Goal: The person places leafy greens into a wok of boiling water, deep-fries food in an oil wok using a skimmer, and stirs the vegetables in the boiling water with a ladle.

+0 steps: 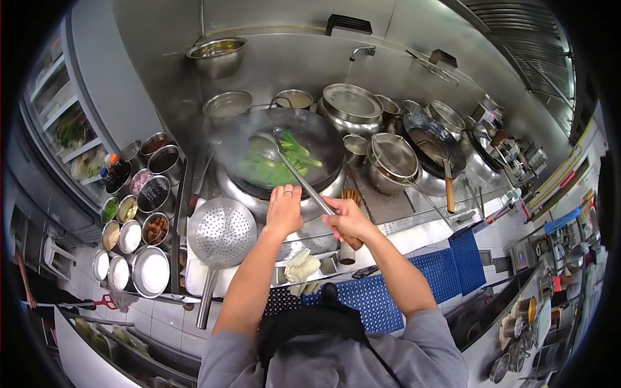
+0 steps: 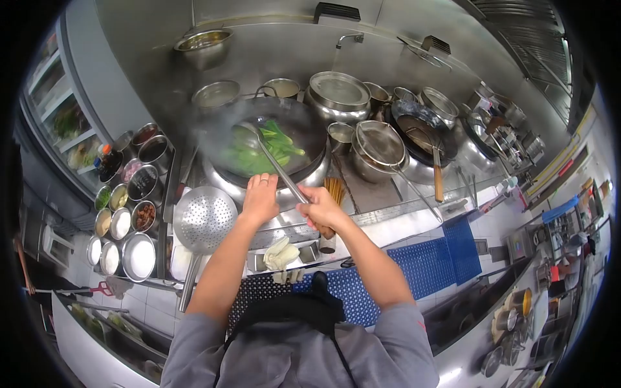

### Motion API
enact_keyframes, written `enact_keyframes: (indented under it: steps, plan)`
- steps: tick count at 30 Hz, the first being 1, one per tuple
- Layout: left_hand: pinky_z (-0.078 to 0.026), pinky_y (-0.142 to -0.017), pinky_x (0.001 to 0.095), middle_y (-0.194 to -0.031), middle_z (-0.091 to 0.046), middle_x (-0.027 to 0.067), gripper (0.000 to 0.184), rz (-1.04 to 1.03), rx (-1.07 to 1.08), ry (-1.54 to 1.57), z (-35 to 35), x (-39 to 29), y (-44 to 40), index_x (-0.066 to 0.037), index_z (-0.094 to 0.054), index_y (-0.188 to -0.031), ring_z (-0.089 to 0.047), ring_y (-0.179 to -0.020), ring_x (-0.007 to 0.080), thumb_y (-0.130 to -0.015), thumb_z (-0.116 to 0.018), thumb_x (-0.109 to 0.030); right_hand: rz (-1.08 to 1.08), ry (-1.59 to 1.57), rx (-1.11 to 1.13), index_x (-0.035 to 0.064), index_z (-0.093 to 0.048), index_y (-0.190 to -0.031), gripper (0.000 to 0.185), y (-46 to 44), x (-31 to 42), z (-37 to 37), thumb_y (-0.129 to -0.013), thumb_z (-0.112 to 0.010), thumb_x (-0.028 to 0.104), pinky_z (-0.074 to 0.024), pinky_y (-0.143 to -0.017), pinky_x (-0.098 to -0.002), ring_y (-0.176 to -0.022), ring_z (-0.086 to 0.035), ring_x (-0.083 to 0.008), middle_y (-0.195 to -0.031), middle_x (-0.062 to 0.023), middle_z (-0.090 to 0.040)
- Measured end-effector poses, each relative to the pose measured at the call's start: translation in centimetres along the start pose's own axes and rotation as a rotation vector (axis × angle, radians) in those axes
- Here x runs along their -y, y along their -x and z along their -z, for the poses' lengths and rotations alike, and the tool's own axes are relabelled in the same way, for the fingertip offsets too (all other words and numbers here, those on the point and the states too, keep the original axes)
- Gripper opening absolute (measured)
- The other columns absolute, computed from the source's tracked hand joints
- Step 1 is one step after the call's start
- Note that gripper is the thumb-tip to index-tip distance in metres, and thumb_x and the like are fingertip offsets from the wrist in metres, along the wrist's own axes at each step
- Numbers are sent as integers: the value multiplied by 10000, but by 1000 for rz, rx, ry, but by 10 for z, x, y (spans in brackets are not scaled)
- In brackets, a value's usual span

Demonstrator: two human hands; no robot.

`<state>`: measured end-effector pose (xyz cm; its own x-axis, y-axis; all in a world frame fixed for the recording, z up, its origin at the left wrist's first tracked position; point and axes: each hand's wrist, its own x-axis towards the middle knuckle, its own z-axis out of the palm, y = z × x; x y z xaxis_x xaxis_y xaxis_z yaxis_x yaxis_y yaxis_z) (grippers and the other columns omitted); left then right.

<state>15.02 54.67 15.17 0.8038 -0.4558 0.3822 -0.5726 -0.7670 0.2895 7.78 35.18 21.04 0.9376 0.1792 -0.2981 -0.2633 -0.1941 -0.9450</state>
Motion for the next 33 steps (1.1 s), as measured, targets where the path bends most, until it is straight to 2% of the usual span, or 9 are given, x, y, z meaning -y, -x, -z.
enact_keyframes:
  steps: [3, 8, 11, 15, 18, 21, 27, 28, 33]
  plan:
    - [-355, -1106, 463, -1190, -562, 206, 651, 6, -6, -1, -3, 1, 0, 20, -525, -1264, -498, -1190, 377, -641, -708, -31, -70, -99, -1, 99, -367, -1545, 711, 11, -12, 21, -899, -652, 18, -439, -371, -290, -449, -536, -117, -667, -36, -577]
    - [-358, -1104, 455, -1182, -561, 202, 632, 9, 0, -8, 0, 1, 0, 17, -526, -1259, -501, -1175, 374, -654, -704, -33, 3, 254, -274, 51, -386, -1526, 689, 31, -23, 12, -891, -651, 42, -426, -407, -302, -444, -519, -120, -660, -35, -590]
    - [-360, -1099, 456, -1177, -559, 200, 622, 3, -14, -5, -4, 2, 1, 15, -528, -1254, -502, -1163, 374, -659, -703, -33, 111, 34, -402, 48, -393, -1523, 689, 39, -57, 6, -885, -654, 39, -427, -419, -297, -456, -518, -108, -659, -11, -583]
    - [-358, -1097, 454, -1172, -564, 193, 580, 13, -17, 3, 0, -1, 2, 18, -537, -1229, -508, -1148, 373, -674, -698, -37, 217, 32, -618, 18, -404, -1510, 673, 64, -103, -8, -885, -651, 35, -440, -461, -279, -493, -516, -85, -699, -22, -614]
    - [-356, -1097, 452, -1159, -568, 189, 560, 11, -28, 4, -1, -1, 1, 17, -543, -1214, -512, -1138, 367, -680, -702, -43, 232, 114, -740, -8, -411, -1495, 680, 85, -145, -12, -866, -662, 56, -476, -510, -281, -543, -542, -86, -700, -48, -632]
    - [-360, -1090, 450, -1141, -568, 184, 558, -3, -50, -18, -6, -1, 1, 14, -546, -1209, -516, -1124, 358, -679, -707, -47, 131, 203, -780, 2, -367, -1525, 712, 103, -188, -12, -868, -642, 22, -450, -451, -271, -503, -542, -73, -679, -49, -637]
    - [-375, -1065, 452, -1129, -571, 184, 555, -26, -60, -30, -4, 0, 1, 14, -547, -1207, -521, -1106, 354, -673, -689, -37, 34, 628, -853, 2, -438, -1475, 690, 111, -226, -8, -840, -674, 135, -547, -661, -409, -665, -707, -310, -757, -255, -685]
    - [-377, -1063, 458, -1128, -567, 187, 557, -28, -65, -15, -4, 1, 2, 15, -546, -1212, -520, -1104, 360, -670, -670, -21, -45, 604, -829, 11, -436, -1475, 691, 109, -226, -9, -853, -687, 172, -543, -738, -440, -758, -706, -393, -805, -278, -683]
    - [-385, -1054, 444, -1130, -586, 181, 512, -32, -63, -44, 0, -1, 3, 12, -565, -1184, -532, -1100, 342, -692, -689, -51, -50, 687, -683, 35, -491, -1444, 648, 98, -238, 4, -885, -701, 286, -541, -762, -453, -810, -701, -403, -878, -254, -701]
